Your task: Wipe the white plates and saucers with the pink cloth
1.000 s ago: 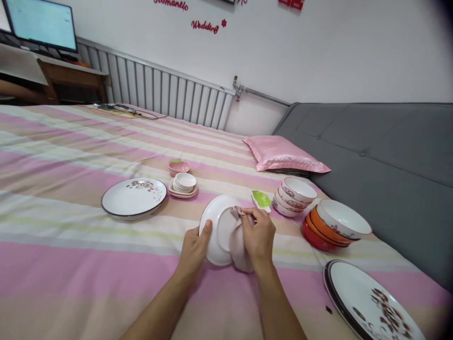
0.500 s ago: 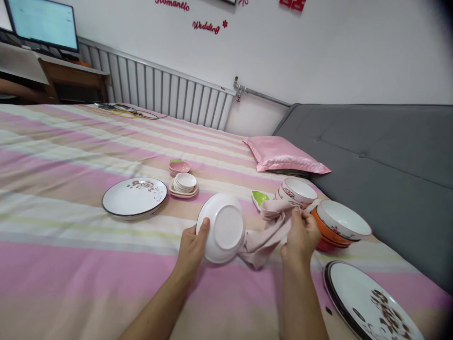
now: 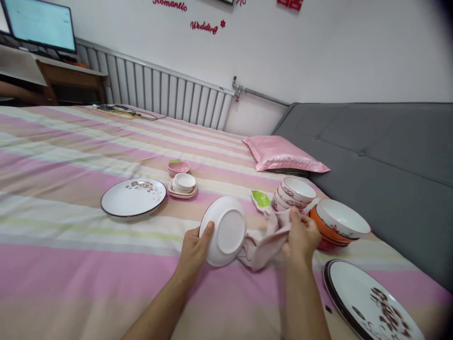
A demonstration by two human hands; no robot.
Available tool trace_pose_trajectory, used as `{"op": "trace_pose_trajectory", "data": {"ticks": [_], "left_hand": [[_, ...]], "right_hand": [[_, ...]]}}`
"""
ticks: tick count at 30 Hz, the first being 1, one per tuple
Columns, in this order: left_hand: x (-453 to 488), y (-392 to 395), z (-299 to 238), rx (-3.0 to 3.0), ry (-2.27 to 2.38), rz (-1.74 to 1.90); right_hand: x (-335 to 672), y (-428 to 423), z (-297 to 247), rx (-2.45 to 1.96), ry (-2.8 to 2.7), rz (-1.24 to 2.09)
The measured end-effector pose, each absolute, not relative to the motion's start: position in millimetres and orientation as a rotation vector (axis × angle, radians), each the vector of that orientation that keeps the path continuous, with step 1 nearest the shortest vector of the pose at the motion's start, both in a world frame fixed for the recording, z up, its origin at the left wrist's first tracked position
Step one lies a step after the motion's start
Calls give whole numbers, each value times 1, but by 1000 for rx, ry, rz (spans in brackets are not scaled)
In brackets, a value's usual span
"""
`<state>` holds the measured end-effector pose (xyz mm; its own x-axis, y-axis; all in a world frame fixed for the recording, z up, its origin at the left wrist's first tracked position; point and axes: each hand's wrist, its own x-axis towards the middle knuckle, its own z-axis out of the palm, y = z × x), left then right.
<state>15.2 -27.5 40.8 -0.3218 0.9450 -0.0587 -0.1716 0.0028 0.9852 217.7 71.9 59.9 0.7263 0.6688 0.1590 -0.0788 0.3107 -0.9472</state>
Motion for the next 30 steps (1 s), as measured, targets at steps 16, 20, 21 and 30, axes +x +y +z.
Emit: {"op": "trace_pose_trajectory", "data": {"ticks": [16,20,21,30], "left_hand": [[16,-26,38,926,1350,1470],[18,-26,36,980,1348,1429],[20,-26,36,991,1341,1418],[27,-29,42,1032,1202,1435]], "right_hand": [[192,58,77,-951,-559,1002],[172,48,81,-842,-693,981],[166,43,83,-823,-762,977],[142,11,87,-742,-1755,782]]}}
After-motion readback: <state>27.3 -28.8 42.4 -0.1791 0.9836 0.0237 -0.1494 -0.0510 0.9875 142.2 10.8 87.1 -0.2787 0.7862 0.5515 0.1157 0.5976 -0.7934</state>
